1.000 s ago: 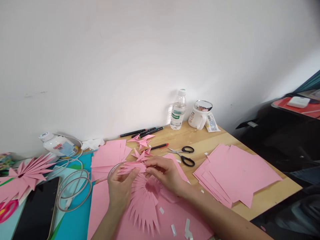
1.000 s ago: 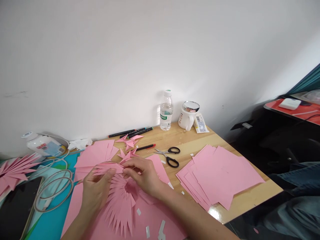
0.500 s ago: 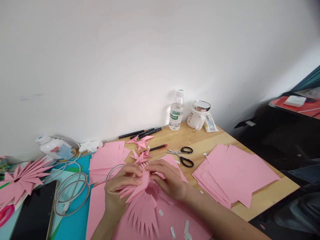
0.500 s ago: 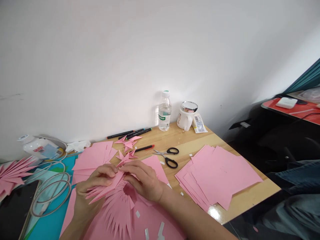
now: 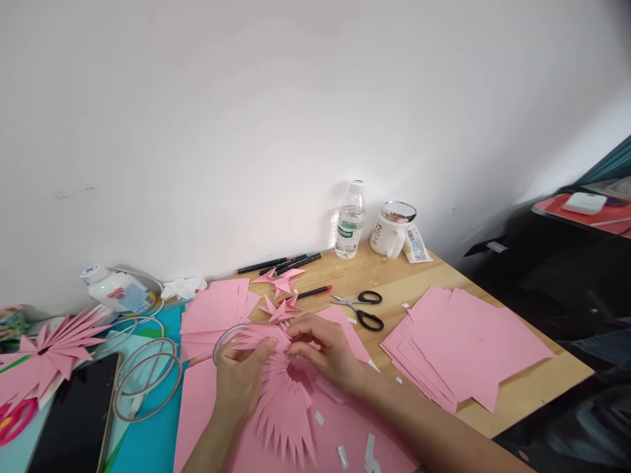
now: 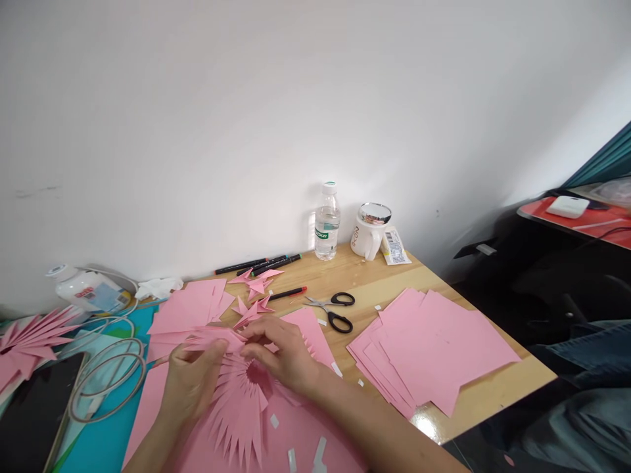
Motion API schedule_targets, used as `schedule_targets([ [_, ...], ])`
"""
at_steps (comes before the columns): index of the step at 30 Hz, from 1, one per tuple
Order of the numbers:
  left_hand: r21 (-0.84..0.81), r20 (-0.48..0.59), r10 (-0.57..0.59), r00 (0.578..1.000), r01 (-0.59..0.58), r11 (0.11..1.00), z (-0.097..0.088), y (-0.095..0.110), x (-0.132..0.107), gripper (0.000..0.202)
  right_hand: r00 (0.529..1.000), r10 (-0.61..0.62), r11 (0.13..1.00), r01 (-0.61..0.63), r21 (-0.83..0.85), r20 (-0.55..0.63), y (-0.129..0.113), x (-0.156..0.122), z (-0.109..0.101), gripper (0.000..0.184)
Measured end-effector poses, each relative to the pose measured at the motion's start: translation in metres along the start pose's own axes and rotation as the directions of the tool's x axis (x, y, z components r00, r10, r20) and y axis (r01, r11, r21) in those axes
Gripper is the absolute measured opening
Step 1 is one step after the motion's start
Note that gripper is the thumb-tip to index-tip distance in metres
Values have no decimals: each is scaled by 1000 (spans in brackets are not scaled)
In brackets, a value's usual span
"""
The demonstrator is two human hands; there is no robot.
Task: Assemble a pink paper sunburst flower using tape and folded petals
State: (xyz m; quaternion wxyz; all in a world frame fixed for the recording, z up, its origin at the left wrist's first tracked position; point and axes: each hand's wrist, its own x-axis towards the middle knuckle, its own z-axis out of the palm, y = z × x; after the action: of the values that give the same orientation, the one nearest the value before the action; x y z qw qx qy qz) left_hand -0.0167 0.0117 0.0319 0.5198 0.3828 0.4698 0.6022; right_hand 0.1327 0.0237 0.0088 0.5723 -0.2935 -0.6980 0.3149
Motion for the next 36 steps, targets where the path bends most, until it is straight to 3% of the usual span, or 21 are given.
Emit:
schedule_targets([
  [2,-106,-19,-94,995,92,990,3,-2,0,22,982,186,968,-189,165,31,-1,0,3,12],
  [4,-195,11,-127,992,126,973,4,-2,2,23,959,282,919,-281,277,38,-3,0,6,13],
  [8,-315,71,-199,977,212,925,4,-1,7,23,942,333,846,-315,431,34,-7,3,7,13],
  [13,-342,156,-293,943,330,880,2,-3,8,24,895,431,719,-416,557,112,-8,6,5,16],
  [24,-264,239,-269,933,329,907,-1,-8,7,23,836,534,651,-501,571,125,-8,6,6,19],
  [31,-277,152,-252,956,286,917,1,-9,8,19,822,550,654,-534,535,147,-4,6,3,21],
  [36,-226,52,-144,988,152,962,6,-3,7,21,814,564,661,-546,515,139,1,6,6,24],
])
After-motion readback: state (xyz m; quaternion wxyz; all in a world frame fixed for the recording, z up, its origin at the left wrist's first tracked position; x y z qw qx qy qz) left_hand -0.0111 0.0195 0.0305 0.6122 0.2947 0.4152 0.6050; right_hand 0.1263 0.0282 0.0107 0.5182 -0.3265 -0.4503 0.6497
